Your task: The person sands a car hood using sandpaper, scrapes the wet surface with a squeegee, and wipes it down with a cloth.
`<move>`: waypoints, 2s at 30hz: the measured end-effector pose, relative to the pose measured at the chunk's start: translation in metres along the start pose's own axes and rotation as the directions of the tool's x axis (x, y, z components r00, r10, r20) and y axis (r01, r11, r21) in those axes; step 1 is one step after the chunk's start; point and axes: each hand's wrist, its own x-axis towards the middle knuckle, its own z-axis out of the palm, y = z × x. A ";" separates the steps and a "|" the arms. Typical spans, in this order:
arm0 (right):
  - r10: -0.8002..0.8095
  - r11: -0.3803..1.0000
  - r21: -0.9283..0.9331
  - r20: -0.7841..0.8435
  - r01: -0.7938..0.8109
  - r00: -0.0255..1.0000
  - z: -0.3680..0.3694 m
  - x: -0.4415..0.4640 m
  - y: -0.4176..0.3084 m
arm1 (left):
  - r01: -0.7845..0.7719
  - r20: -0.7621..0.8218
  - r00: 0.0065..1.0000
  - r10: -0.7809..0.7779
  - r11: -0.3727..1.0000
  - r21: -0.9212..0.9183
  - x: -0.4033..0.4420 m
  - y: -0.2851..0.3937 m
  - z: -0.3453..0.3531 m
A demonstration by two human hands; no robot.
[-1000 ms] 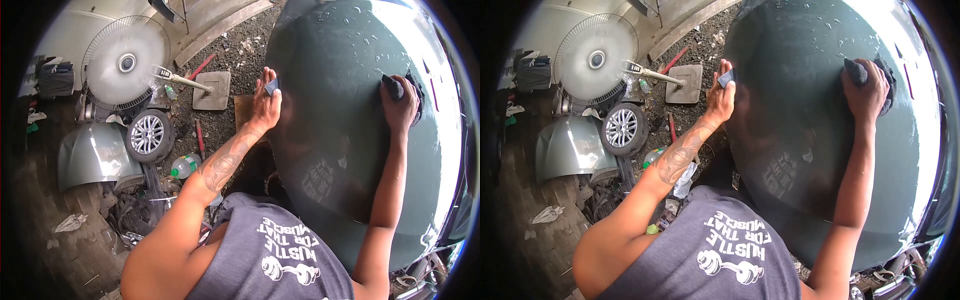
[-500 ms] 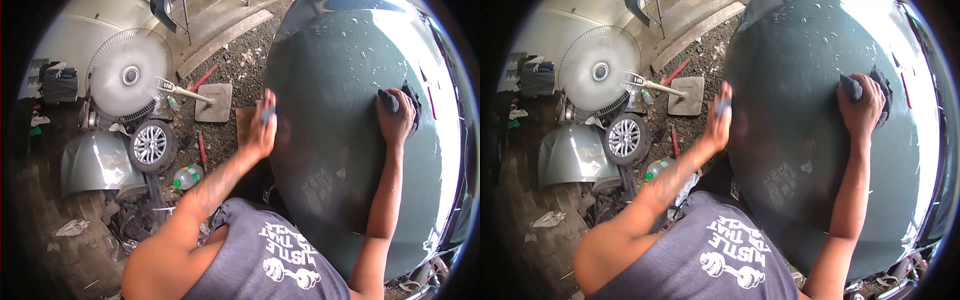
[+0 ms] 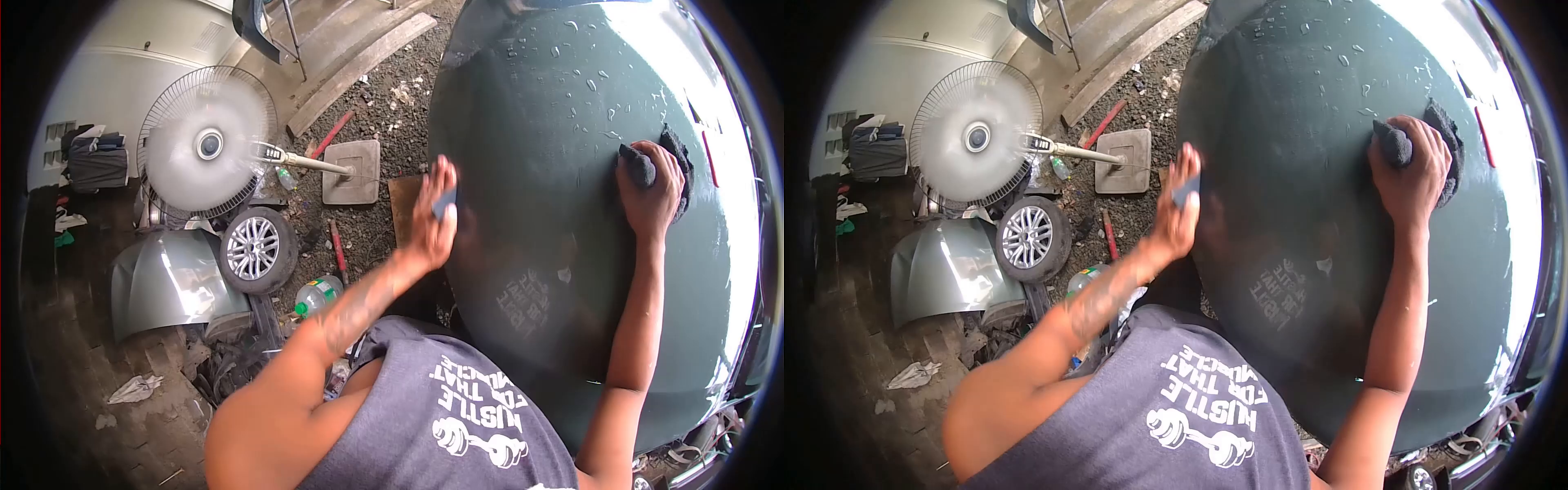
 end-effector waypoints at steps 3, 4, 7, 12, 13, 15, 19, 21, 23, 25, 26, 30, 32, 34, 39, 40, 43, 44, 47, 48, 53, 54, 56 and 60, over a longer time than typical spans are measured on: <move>0.007 1.000 -0.001 -0.018 -0.007 1.000 0.001 0.004 0.002 | -0.113 -0.024 0.993 0.115 0.992 0.063 0.102 -0.070 -0.001; 0.005 1.000 -0.008 -0.022 -0.005 1.000 0.000 0.003 0.000 | -0.069 -0.020 0.997 0.069 0.997 0.017 0.100 -0.062 -0.004; -0.017 1.000 -0.012 -0.024 0.016 1.000 0.001 0.005 0.001 | 0.013 -0.053 0.998 -0.015 0.999 -0.035 0.019 -0.015 -0.001; -0.034 0.999 -0.004 -0.030 0.034 0.999 -0.001 0.004 0.000 | -0.045 0.012 0.999 0.045 0.999 0.030 0.052 -0.032 -0.006; -0.032 0.999 -0.001 -0.031 0.032 0.999 -0.001 0.005 0.000 | -0.069 0.002 0.998 0.069 0.995 0.076 0.088 -0.055 -0.004; -0.020 1.000 0.006 -0.020 0.020 1.000 0.000 -0.001 -0.001 | 0.059 0.043 0.997 -0.062 0.995 0.081 0.143 -0.078 -0.003; -0.024 1.000 -0.003 -0.032 0.024 0.999 0.001 0.005 0.000 | -0.051 -0.041 0.998 0.050 0.998 -0.023 0.024 -0.030 0.004; -0.032 0.999 0.019 -0.022 0.032 0.999 0.000 0.003 0.000 | 0.039 0.009 0.999 -0.039 0.999 0.022 0.020 -0.023 0.001; -0.025 1.000 -0.008 -0.039 0.025 0.999 -0.001 0.006 -0.002 | -0.023 -0.062 0.998 0.023 1.000 -0.008 0.081 -0.057 0.003; -0.021 1.000 0.006 -0.032 0.021 0.999 -0.001 0.004 -0.002 | -0.028 -0.046 0.999 0.027 0.999 -0.017 0.153 -0.095 0.001; -0.013 1.000 0.004 -0.025 0.013 1.000 -0.001 -0.001 -0.003 | -0.010 -0.065 0.998 0.010 1.000 -0.004 0.147 -0.085 0.005; -0.014 1.000 0.012 -0.031 0.014 0.999 0.002 0.005 -0.001 | -0.087 -0.042 0.995 0.088 0.996 0.017 0.009 0.005 0.010; -0.020 1.000 0.016 -0.043 0.021 0.999 0.003 0.005 0.000 | -0.057 0.006 0.998 0.057 0.998 0.009 -0.016 0.021 0.015; -0.017 1.000 0.017 -0.032 0.017 0.999 0.001 0.004 0.001 | -0.136 -0.027 0.990 0.136 0.990 0.031 0.018 0.007 0.010; -0.053 0.999 -0.002 -0.067 0.053 0.996 0.004 0.003 0.004 | -0.055 -0.090 0.994 0.059 0.997 0.047 0.105 -0.046 0.010; -0.061 0.998 -0.003 -0.076 0.061 0.995 0.004 0.007 0.005 | -0.072 -0.090 0.993 0.075 0.997 0.035 0.074 -0.023 0.011; -0.025 1.000 0.000 -0.054 0.025 0.998 0.004 0.004 0.003 | -0.041 0.000 0.999 0.041 0.999 0.020 -0.046 0.041 0.027; -0.037 0.999 -0.007 -0.059 0.037 0.998 0.005 0.006 0.004 | -0.049 -0.015 0.999 0.050 0.998 0.028 -0.038 0.039 0.028; -0.056 0.998 -0.013 -0.072 0.055 0.996 0.006 0.005 0.005 | -0.087 -0.045 0.995 0.088 0.996 0.028 0.068 0.011 0.014; -0.060 0.998 -0.007 -0.070 0.059 0.996 0.005 0.005 0.004 | -0.048 -0.040 0.998 0.051 0.995 0.083 0.109 -0.006 0.014; -0.032 0.999 0.001 -0.070 0.032 0.997 0.009 0.004 0.003 | -0.154 0.004 0.988 0.154 0.987 0.050 0.009 0.061 0.028; -0.034 0.999 -0.008 -0.087 0.033 0.996 0.009 0.003 0.003 | -0.146 0.061 0.988 0.145 0.989 -0.002 -0.023 0.075 0.033; -0.021 1.000 -0.016 -0.094 0.020 0.995 0.008 0.003 0.002 | -0.163 0.062 0.985 0.162 0.987 0.006 -0.002 0.079 0.027; -0.022 1.000 -0.011 -0.095 0.021 0.995 0.011 0.004 0.002 | -0.120 -0.021 0.992 0.122 0.989 0.081 0.131 0.024 0.022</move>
